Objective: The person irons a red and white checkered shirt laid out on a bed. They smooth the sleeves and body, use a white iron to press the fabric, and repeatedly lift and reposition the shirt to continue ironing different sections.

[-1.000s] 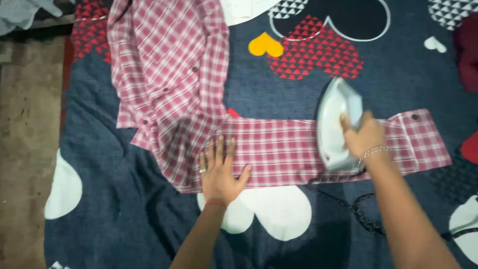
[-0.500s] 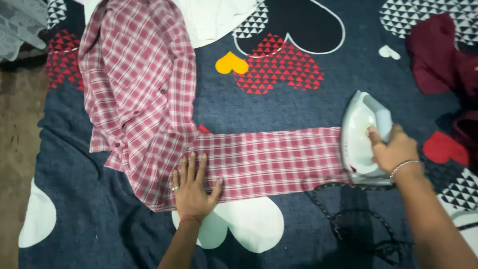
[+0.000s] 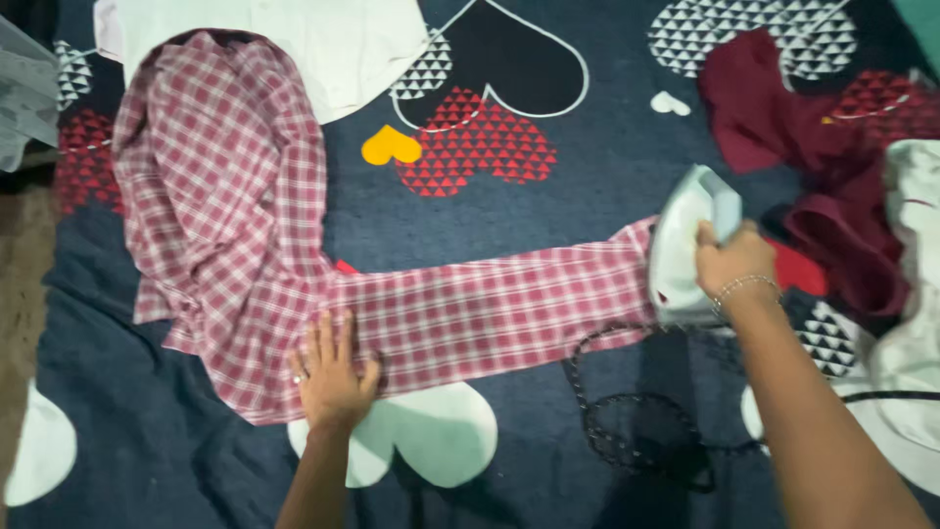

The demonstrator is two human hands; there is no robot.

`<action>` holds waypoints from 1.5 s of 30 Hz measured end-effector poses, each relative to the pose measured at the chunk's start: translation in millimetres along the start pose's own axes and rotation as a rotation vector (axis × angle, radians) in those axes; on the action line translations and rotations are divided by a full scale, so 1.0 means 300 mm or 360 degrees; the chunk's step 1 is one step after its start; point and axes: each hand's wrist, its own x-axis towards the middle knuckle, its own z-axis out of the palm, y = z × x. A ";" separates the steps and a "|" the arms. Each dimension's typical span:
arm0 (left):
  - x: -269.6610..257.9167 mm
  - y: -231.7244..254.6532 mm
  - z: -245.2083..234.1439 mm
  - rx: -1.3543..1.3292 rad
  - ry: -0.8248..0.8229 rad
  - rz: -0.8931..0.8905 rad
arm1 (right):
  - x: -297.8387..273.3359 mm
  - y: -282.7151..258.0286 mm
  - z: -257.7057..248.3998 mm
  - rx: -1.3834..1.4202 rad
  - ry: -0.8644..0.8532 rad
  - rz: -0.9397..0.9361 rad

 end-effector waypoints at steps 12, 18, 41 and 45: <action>-0.032 0.958 -0.070 -0.0495 -0.0282 0.0107 | -0.464 0.199 -0.147 -0.0008 -0.0373 0.0032; -0.033 0.977 -0.074 -0.0396 -0.0042 0.0108 | -0.043 0.158 -0.090 0.0085 0.0088 -0.0375; -0.043 0.983 -0.066 -0.0384 -0.0097 0.0041 | 0.082 0.303 -0.213 0.0891 0.0072 -0.0037; -0.040 0.980 -0.066 -0.0396 -0.0082 0.0037 | 0.203 0.327 -0.097 0.1326 0.0336 -0.0440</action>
